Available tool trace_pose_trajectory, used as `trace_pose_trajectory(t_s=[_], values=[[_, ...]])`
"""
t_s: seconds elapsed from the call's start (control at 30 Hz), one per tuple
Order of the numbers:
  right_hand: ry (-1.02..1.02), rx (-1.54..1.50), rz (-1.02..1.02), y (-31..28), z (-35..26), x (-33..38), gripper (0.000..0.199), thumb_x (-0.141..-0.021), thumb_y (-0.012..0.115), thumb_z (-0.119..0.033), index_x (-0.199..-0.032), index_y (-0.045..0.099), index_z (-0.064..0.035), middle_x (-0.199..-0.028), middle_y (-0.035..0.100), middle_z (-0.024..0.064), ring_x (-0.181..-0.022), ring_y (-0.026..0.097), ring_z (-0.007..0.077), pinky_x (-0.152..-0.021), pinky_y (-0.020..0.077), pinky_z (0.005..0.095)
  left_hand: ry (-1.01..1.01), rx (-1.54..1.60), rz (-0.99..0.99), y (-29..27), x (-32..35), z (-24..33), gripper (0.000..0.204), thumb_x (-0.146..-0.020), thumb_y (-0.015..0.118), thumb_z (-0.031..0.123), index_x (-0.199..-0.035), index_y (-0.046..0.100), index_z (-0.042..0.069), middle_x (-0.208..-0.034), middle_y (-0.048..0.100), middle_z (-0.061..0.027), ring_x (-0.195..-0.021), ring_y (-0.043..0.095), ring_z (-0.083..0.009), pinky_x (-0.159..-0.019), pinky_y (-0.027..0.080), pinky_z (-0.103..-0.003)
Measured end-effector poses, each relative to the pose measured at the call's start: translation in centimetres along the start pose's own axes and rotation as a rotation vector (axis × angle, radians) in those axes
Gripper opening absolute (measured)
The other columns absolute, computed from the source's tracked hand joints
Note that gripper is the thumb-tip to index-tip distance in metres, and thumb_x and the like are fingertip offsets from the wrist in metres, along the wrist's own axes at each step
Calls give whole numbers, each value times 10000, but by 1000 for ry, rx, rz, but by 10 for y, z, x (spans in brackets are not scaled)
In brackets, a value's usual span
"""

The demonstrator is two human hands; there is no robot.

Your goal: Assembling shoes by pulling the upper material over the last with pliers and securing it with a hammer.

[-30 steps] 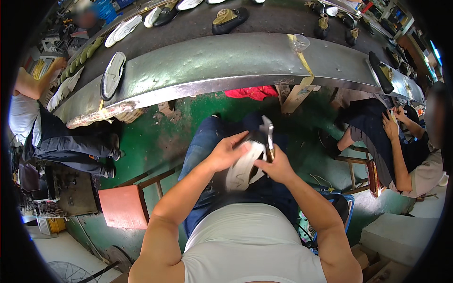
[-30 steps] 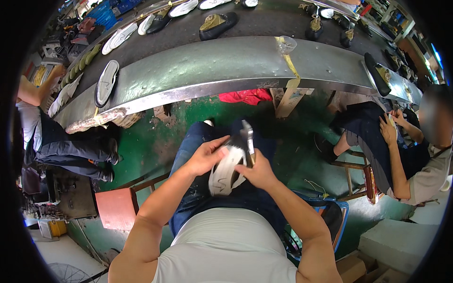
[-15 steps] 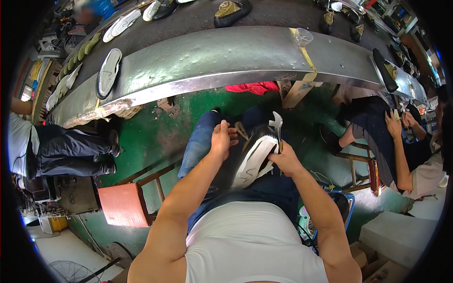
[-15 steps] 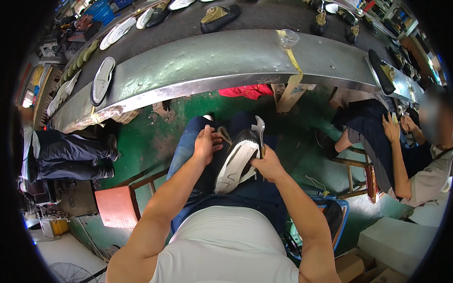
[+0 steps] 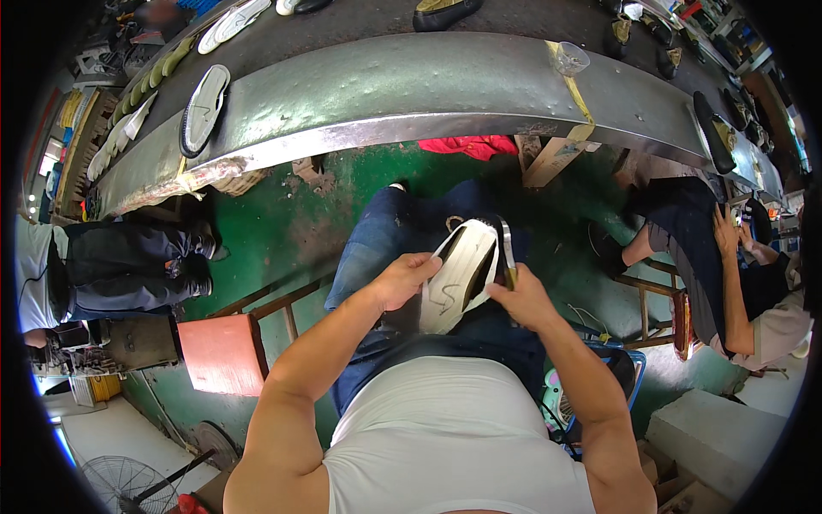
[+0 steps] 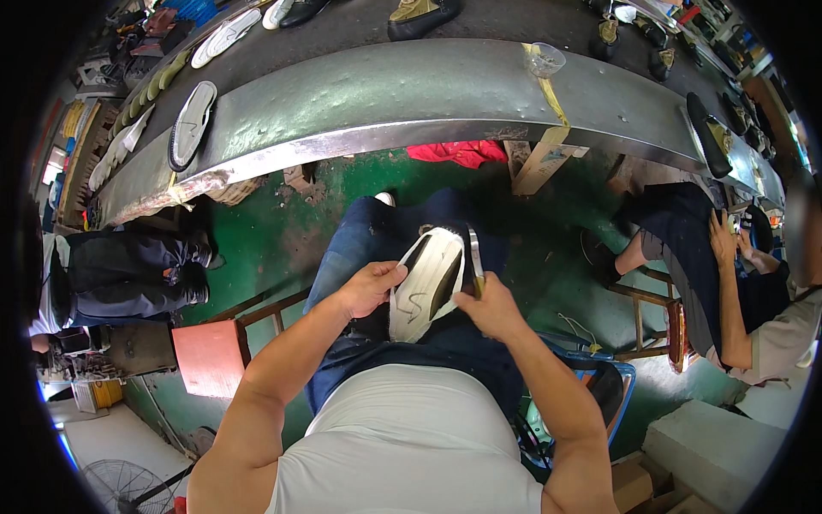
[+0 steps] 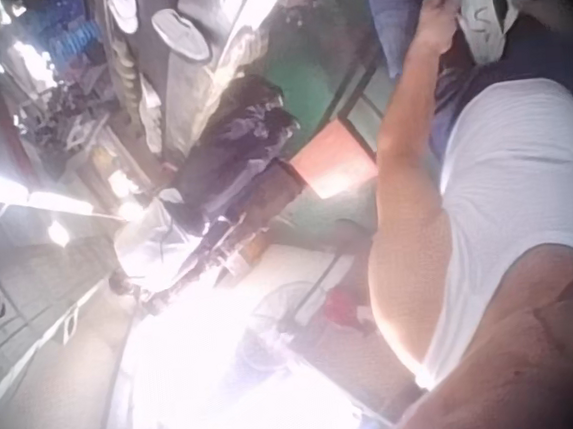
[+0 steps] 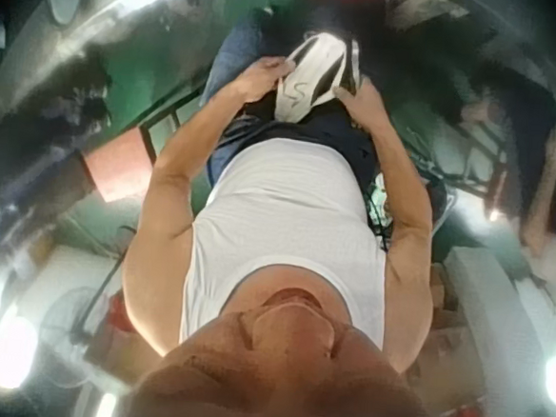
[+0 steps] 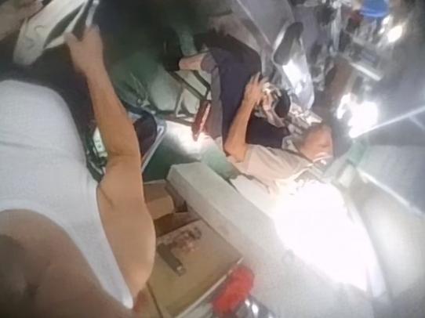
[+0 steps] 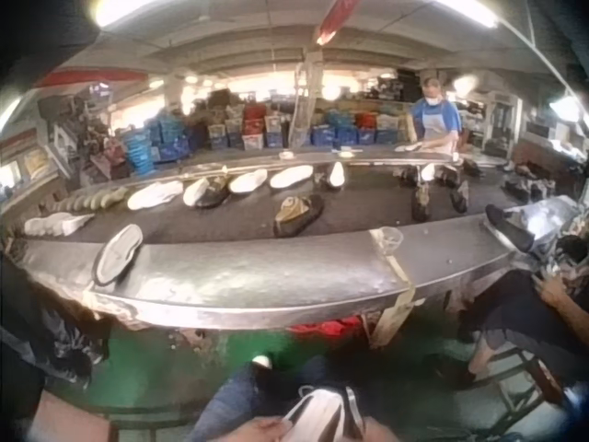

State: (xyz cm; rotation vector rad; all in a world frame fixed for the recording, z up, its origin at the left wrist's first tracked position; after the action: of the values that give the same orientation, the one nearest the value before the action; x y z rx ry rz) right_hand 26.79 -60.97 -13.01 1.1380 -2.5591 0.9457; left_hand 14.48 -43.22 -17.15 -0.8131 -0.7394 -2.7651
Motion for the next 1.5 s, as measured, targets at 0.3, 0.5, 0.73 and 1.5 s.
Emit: trace_pose_trajectory(t_s=[0.3, 0.5, 0.73, 1.5], values=[[-350, 503, -328, -3, -50, 56, 450, -905, 609, -146, -1289, 500, 62, -1061, 623, 254, -1022, 625, 395, -876, 504, 443, 142, -499, 52, 24, 15, -26, 895, -858, 694, 55, -1570, 155, -4, -1495, 446, -178, -1352, 456, -255, -1138, 339, -333], [-253, 978, -524, 6, -86, 47, 260, -888, 616, -124, -1076, 596, 53, -922, 667, 231, -882, 664, 406, -802, 531, 461, 80, 139, -74, 52, 28, -12, 771, -1025, 410, 437, -1567, 123, -30, -1556, 347, -191, -1420, 353, -233, -1169, 263, -324], [-322, 491, -258, 46, -36, 40, 268, -886, 648, -229, -981, 583, 13, -910, 656, 251, -865, 637, 438, -770, 507, 501, 44, -139, 538, -5, -5, -41, 583, -1068, 306, 454, -1389, 555, 35, -1323, 615, -202, -1265, 555, -301, -1071, 396, -354], [204, 241, -503, -22, -16, 23, 283, -968, 591, -280, -1019, 584, -2, -909, 678, 226, -808, 661, 413, -740, 535, 453, 368, -1385, 132, 48, 6, 15, 591, -1015, 484, 326, -1561, 263, 274, -1510, 335, -288, -858, 690, -450, -751, 595, -454]])
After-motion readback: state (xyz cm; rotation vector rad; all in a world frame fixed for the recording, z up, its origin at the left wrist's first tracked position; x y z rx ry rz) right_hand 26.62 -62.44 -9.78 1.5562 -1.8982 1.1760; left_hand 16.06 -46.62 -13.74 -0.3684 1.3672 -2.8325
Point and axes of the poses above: each hand's wrist, its own x-axis away from the middle knuckle, its own y-axis out of the palm, z = x × y, the point moved 9 cm from there along -x, towards the middle knuckle
